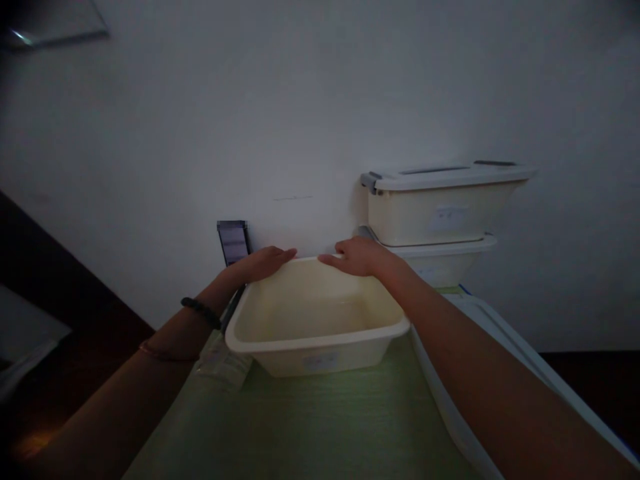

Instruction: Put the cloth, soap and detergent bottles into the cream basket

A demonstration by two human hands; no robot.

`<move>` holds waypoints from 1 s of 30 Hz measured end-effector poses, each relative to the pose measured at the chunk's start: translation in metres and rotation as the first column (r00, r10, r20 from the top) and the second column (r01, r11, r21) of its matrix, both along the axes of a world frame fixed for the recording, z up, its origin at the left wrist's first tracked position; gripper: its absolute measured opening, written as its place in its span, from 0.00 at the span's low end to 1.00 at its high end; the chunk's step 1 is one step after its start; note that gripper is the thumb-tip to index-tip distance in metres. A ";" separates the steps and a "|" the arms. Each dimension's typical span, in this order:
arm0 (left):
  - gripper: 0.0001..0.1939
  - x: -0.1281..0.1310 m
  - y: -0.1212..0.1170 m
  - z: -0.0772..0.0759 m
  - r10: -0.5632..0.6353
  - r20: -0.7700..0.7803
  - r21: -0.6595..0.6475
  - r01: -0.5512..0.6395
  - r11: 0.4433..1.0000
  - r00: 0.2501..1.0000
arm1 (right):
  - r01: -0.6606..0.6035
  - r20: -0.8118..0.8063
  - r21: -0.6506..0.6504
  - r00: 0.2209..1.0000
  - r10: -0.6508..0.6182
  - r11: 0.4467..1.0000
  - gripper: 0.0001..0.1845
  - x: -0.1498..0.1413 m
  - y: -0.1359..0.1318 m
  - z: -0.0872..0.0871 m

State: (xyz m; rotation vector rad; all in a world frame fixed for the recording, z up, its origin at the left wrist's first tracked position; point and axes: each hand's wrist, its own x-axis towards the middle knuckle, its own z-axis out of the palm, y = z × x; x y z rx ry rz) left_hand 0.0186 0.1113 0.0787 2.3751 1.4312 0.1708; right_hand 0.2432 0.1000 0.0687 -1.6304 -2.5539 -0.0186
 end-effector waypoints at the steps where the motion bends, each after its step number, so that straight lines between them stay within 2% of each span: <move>1: 0.34 0.000 0.001 -0.001 0.002 0.007 0.000 -0.002 1.000 1.000 | 0.004 -0.011 -0.001 1.000 -0.004 1.000 0.36 0.000 0.000 0.000; 7: 0.32 -0.003 0.001 -0.005 0.018 0.063 0.008 -0.018 1.000 0.998 | 0.008 -0.090 -0.011 0.996 -0.009 1.000 0.28 0.002 -0.004 0.003; 13: 0.28 -0.008 -0.008 -0.003 -0.001 0.110 0.037 -0.003 0.999 0.994 | -0.009 -0.320 -0.044 0.948 -0.005 0.999 0.20 0.008 -0.012 0.001; 16: 0.25 -0.010 -0.010 -0.002 0.013 0.111 0.051 -0.019 0.999 0.994 | -0.030 -0.382 -0.077 0.924 -0.002 0.997 0.18 0.011 -0.015 0.000; 19: 0.23 -0.011 -0.007 -0.004 0.009 0.112 0.086 -0.019 0.996 0.994 | -0.035 -0.374 -0.090 0.928 -0.001 0.995 0.17 0.014 -0.016 0.000; 25: 0.21 -0.008 -0.004 -0.008 -0.077 0.124 0.159 0.057 0.986 0.989 | -0.057 -0.303 -0.125 0.953 0.017 0.991 0.18 0.016 -0.014 0.000; 30: 0.18 -0.014 -0.007 0.001 -0.140 0.089 0.238 0.115 0.964 0.986 | -0.054 -0.272 -0.126 0.962 0.018 0.991 0.19 0.016 -0.014 -0.002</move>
